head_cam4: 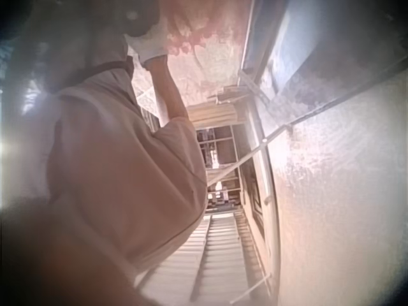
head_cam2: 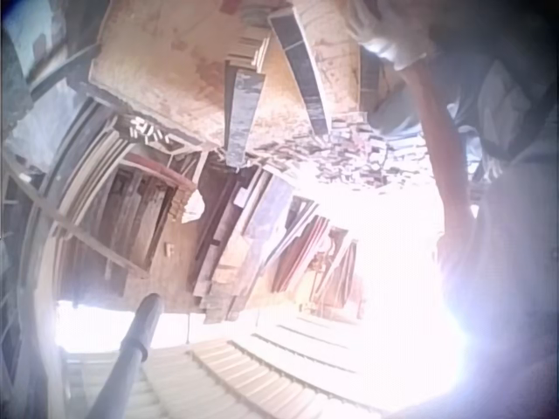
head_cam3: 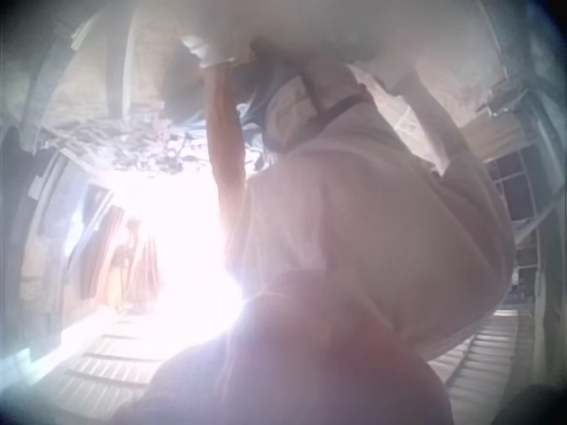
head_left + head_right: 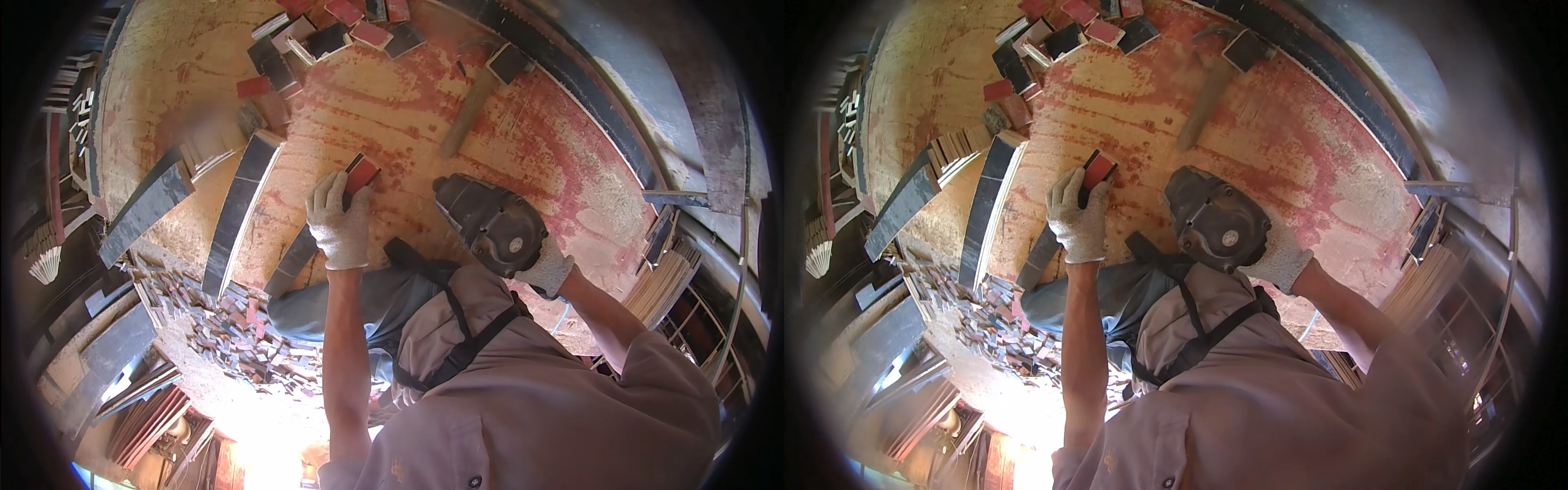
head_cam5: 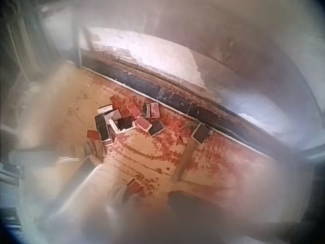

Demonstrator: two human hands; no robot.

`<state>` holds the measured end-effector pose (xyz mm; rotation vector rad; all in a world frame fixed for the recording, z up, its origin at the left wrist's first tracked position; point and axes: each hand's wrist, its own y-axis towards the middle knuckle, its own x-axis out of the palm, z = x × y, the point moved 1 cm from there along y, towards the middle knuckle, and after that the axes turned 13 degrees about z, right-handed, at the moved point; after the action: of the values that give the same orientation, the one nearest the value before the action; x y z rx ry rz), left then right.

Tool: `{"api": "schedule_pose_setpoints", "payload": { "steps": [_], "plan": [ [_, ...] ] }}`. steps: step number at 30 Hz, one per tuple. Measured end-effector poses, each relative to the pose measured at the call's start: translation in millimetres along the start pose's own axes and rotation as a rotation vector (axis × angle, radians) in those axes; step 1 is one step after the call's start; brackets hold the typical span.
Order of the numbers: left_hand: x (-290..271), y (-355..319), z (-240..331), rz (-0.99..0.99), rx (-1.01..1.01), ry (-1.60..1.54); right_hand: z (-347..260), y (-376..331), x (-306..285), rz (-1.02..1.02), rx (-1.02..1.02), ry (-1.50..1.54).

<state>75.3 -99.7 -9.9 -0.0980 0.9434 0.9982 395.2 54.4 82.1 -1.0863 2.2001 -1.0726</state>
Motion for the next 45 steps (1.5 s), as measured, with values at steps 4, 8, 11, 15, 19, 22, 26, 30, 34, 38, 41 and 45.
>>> {"api": "schedule_pose_setpoints", "payload": {
  "steps": [4,8,11,15,19,22,26,30,34,38,41,45],
  "plan": [
    [1,-1,-1,-0.006,-0.025,0.012,-4,-2,1,0.054,-0.037,-0.050],
    [1,0,-1,0.012,0.009,0.012,-18,-2,6,0.104,0.001,-0.165],
    [2,0,0,0.032,0.031,0.024,-33,0,10,0.132,0.005,-0.296],
    [4,2,3,0.016,0.025,0.029,39,27,4,0.136,-0.520,-0.678],
    [3,1,1,0.004,0.006,0.063,44,54,12,0.066,-0.536,-0.718],
    [2,3,2,-0.012,-0.014,0.064,34,63,15,0.055,-0.600,-0.799],
    [2,2,0,-0.008,-0.016,0.066,14,66,23,0.037,-0.601,-0.810],
    [1,0,0,-0.012,-0.051,0.069,-19,63,26,-0.039,-0.414,-0.673],
    [3,-1,-6,0.019,-0.045,0.033,-32,55,32,-0.033,-0.397,-0.441],
    [4,-1,-6,0.023,-0.082,-0.027,-24,71,36,-0.002,-0.587,-0.671],
    [2,-9,-14,0.039,-0.116,-0.035,-64,59,58,-0.034,-0.519,-0.744],
    [-17,-12,-5,0.128,-0.190,0.064,-70,64,65,-0.046,-0.264,-0.780]
  ]
}}
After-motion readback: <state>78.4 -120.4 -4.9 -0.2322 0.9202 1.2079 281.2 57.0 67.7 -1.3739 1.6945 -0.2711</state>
